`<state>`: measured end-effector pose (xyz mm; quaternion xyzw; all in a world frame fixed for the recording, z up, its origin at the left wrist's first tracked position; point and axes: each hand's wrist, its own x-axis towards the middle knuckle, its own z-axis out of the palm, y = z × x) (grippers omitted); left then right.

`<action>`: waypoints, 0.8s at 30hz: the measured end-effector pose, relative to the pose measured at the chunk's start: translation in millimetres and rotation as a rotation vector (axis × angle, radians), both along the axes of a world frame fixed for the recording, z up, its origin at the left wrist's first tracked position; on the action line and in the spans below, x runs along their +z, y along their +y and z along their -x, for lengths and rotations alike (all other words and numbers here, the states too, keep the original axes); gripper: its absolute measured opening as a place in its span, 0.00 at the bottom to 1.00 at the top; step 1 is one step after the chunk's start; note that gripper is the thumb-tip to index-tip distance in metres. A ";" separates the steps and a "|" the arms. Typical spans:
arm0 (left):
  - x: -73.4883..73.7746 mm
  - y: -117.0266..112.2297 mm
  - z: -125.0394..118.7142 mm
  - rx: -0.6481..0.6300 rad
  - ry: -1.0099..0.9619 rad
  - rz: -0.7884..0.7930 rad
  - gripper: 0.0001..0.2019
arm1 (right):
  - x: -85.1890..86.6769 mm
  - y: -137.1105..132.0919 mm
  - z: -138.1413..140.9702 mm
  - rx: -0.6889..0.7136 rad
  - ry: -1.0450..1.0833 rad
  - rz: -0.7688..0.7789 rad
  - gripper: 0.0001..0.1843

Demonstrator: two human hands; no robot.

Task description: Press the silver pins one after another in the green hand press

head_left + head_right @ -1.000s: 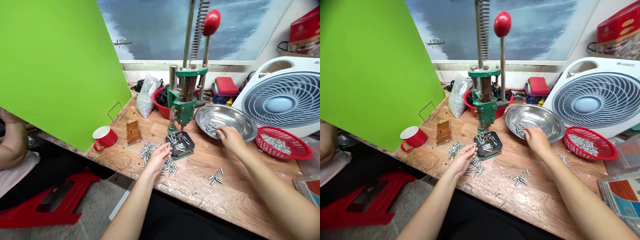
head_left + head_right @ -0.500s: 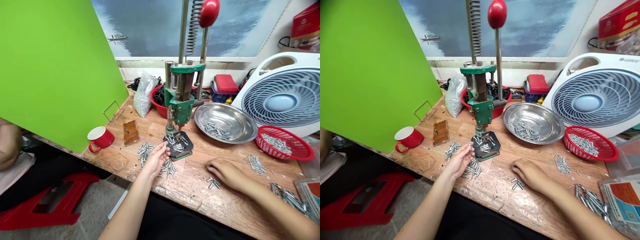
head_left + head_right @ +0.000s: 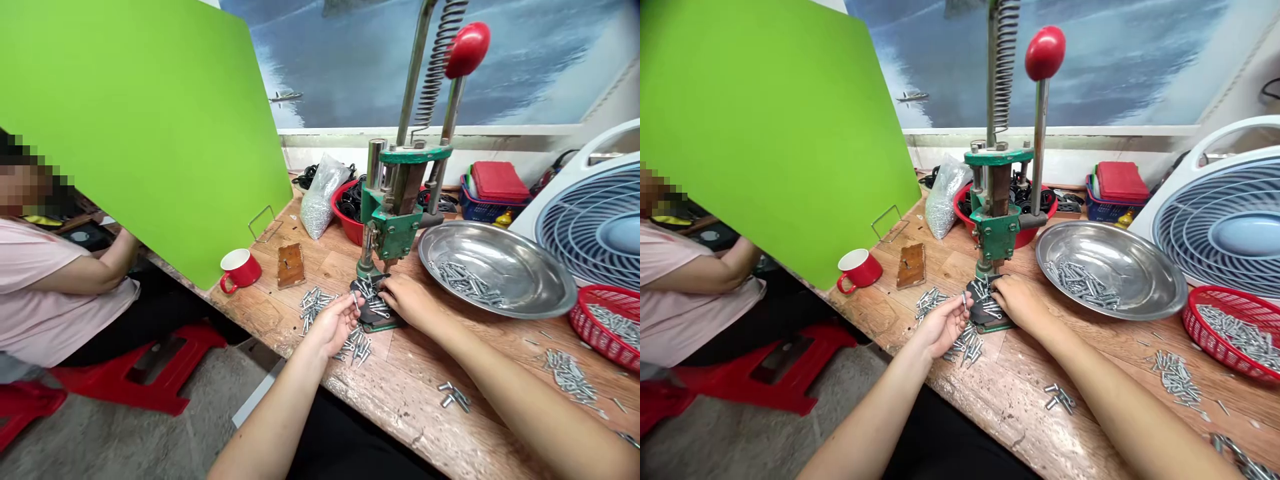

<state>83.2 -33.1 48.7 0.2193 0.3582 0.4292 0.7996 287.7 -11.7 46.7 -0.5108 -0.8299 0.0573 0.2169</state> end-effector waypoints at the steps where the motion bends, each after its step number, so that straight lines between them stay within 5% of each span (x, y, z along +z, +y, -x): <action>1: -0.3 0.1 0.1 -0.002 0.006 -0.004 0.11 | 0.3 0.4 -1.4 0.009 -0.016 -0.012 0.10; 7: -1.0 1.4 -1.8 -0.013 0.077 -0.031 0.12 | 0.8 11.3 -7.4 0.084 -0.154 -0.087 0.12; 13: 3.6 7.6 -10.7 -0.038 0.088 -0.135 0.12 | 9.1 15.3 -9.2 0.136 -0.069 0.024 0.20; 24: -5.9 53.5 -56.5 -0.006 0.351 -0.443 0.15 | -10.5 9.3 8.5 -0.156 0.144 0.114 0.24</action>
